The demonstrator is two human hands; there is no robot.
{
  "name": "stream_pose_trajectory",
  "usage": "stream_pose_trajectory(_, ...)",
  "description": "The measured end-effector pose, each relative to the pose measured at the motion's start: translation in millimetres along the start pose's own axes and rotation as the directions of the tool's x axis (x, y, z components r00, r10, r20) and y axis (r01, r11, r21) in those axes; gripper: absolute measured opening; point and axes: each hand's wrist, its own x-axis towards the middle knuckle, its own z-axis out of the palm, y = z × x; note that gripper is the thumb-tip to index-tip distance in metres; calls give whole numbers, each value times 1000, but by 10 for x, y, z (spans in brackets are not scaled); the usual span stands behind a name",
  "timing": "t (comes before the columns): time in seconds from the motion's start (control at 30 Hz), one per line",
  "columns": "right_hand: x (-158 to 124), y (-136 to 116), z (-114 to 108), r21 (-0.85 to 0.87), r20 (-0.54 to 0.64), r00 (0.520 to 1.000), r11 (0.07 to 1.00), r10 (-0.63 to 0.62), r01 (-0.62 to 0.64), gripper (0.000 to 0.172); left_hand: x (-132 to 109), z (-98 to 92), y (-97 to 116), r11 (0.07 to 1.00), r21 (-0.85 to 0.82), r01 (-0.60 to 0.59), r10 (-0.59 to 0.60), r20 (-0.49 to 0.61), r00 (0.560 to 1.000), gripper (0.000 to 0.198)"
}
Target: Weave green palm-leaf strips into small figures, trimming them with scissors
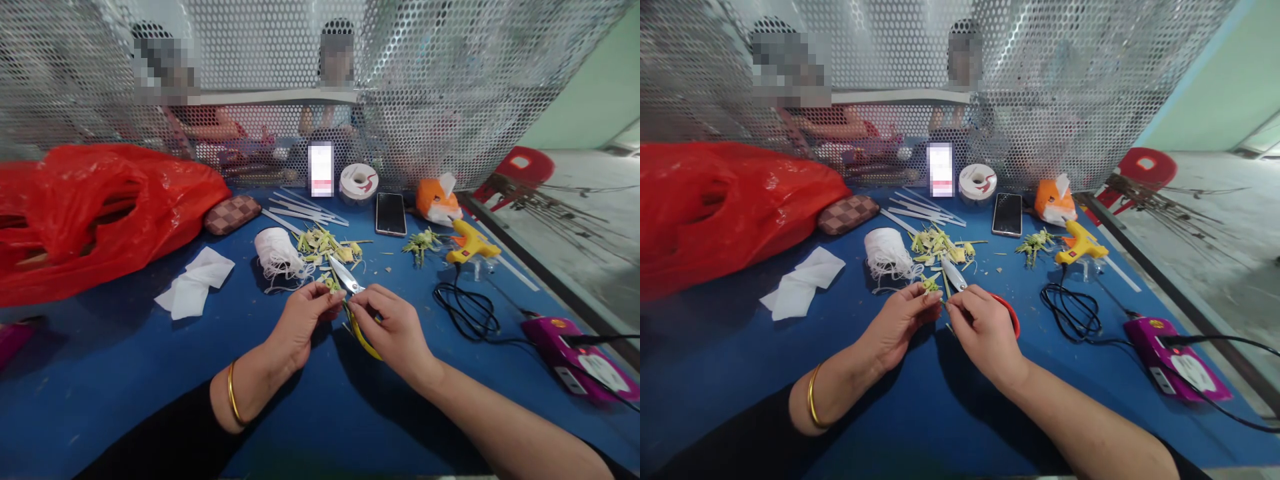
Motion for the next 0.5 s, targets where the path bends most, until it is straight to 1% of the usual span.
stream_pose_trajectory(0.13, 1, -3, 1, -8, 20, 1000, 1000, 13, -13, 19, 4, 3, 4, 1000, -2, 0, 0, 6, 1000, 33)
stream_pose_trajectory(0.33, -12, -10, -6, -17, 9, 1000, 1000, -1, 1, 17, -1, 10, 3, 1000, 11, -2, 2, -5, 1000, 35)
stream_pose_trajectory(0.43, -13, -34, -12, 13, 6, 1000, 1000, -13, 13, 17, 2, 7, -2, 1000, 5, 2, -2, -13, 1000, 35)
stream_pose_trajectory(0.5, -15, -57, -19, 56, 36, 998, 997, -53, 51, 18, 7, 2, -7, 1000, -2, 1, -2, -6, 1000, 35)
